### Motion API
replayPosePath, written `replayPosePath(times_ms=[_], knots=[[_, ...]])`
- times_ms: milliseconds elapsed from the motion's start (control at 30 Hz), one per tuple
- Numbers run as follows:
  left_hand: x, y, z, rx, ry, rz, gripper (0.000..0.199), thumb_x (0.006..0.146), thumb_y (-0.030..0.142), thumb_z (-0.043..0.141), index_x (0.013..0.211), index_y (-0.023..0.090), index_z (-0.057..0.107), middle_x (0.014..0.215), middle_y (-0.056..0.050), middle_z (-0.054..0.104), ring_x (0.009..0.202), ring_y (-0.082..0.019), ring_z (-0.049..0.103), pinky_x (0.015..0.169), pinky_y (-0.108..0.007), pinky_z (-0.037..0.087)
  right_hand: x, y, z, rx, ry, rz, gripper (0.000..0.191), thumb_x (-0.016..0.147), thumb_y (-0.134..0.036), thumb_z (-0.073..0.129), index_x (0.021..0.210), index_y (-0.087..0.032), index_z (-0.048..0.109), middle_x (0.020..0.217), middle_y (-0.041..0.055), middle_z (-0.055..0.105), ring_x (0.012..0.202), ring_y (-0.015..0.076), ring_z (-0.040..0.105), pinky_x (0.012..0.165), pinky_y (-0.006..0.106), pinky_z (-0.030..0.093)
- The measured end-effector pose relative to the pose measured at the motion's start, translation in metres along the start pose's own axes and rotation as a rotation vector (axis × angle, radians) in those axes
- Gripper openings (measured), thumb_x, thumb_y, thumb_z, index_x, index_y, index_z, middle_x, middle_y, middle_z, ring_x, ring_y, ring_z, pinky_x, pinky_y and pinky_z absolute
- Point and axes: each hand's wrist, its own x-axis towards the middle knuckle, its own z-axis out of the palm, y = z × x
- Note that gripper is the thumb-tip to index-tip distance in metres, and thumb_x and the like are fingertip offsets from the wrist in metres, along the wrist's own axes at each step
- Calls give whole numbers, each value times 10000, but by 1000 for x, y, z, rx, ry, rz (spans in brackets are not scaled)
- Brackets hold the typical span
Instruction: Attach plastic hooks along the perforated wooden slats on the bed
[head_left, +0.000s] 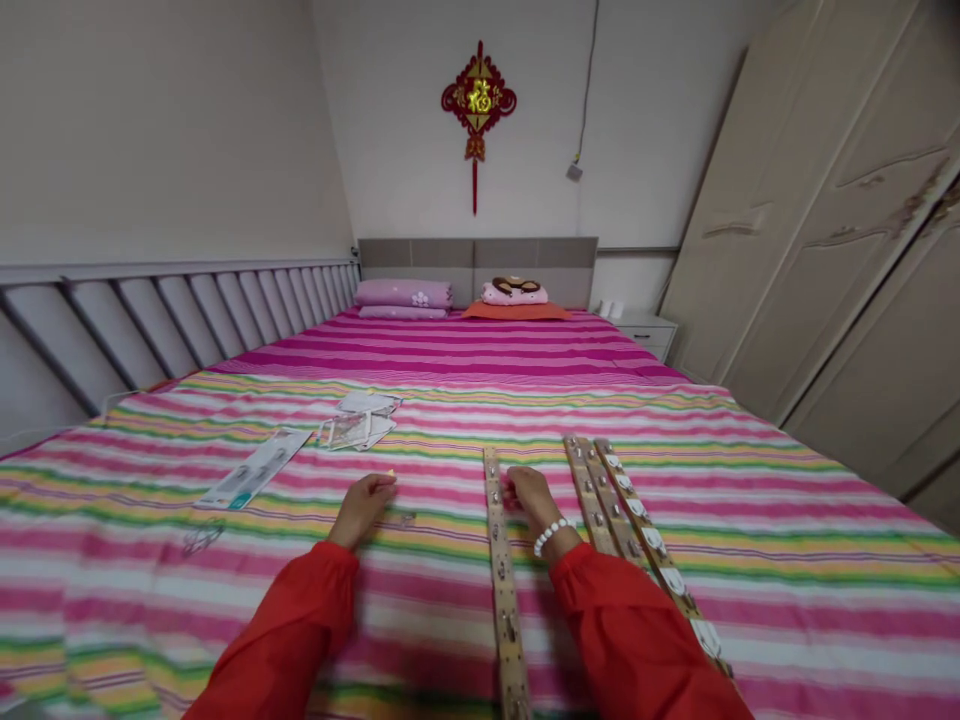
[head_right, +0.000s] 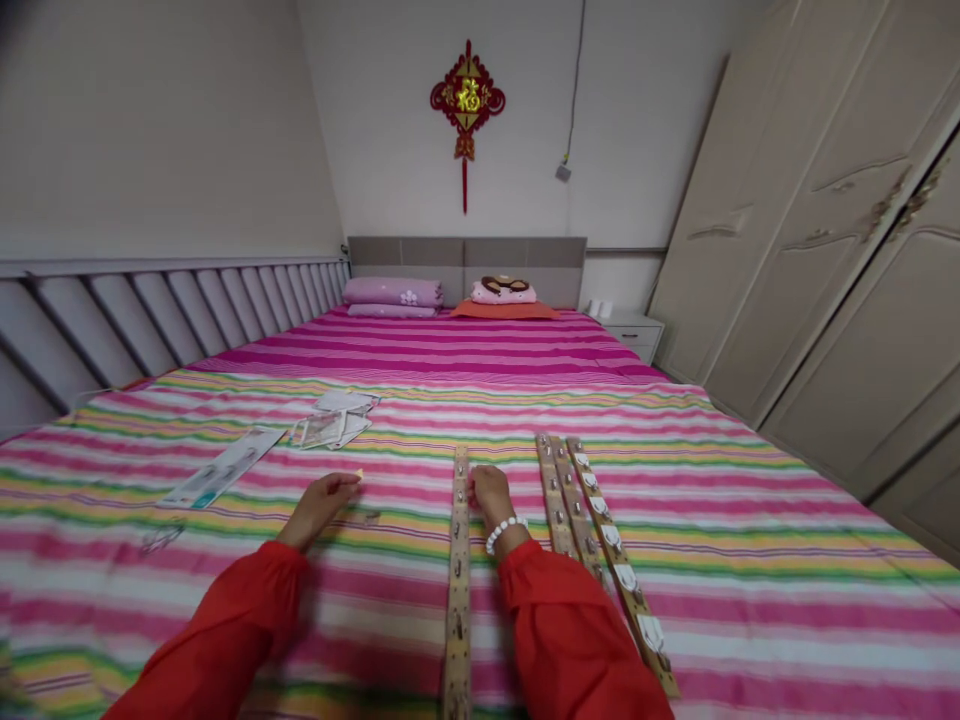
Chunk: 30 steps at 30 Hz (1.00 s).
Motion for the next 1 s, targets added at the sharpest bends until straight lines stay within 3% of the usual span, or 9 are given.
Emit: replayPosePath(times_ms=[167, 333, 500, 700, 767, 867, 1000], knots=[[-21, -34, -1, 153, -7, 99, 420, 449, 388, 791, 784, 157, 692, 737, -43, 684, 722, -198, 622, 685, -299, 477, -37, -15, 14, 7, -77, 31, 119, 621, -243, 560, 527, -173, 540, 447, -30, 513, 400, 81, 424, 404, 205, 314], [-27, -36, 12, 487, -42, 282, 172, 574, 210, 719, 745, 187, 714, 794, -63, 687, 816, -227, 618, 809, -338, 448, -62, -18, 23, 29, -154, 24, 146, 616, -299, 601, 557, -167, 580, 460, -33, 523, 412, 88, 431, 405, 213, 298], [-24, -38, 13, 770, -67, 269, 72, 663, 127, 643, 701, 178, 675, 772, -44, 658, 811, -201, 601, 792, -307, 429, -77, -12, 20, 20, -211, 40, 191, 615, -339, 631, 556, -168, 570, 464, -33, 522, 418, 88, 437, 405, 213, 287], [-23, -30, 15, 980, -92, 198, 297, 681, 106, 637, 967, 184, 658, 1047, -74, 651, 998, -217, 566, 840, -302, 399, -86, -11, 22, -5, -229, 62, 157, 611, -314, 623, 607, -163, 583, 490, -36, 536, 433, 87, 455, 418, 209, 290], [-20, -24, 15, 1008, -123, 172, 265, 648, 106, 660, 900, 189, 662, 1037, -67, 648, 1008, -225, 559, 826, -299, 399, -87, -11, 25, -38, -250, 74, 149, 605, -308, 611, 601, -162, 583, 500, -30, 548, 441, 95, 476, 419, 212, 299], [-16, -20, 12, 944, -135, 144, 209, 577, 96, 689, 758, 177, 622, 861, -30, 642, 868, -194, 575, 735, -268, 402, -87, -9, 27, -69, -274, 65, 152, 611, -309, 591, 582, -160, 577, 510, -22, 563, 430, 93, 476, 417, 216, 297], [-17, -21, 11, 546, -171, 111, 180, 568, 193, 700, 672, 181, 553, 589, 53, 542, 615, -129, 526, 606, -241, 383, -86, -7, 23, -66, -284, 32, 139, 607, -296, 595, 588, -159, 588, 499, -34, 548, 426, 89, 465, 433, 222, 309]])
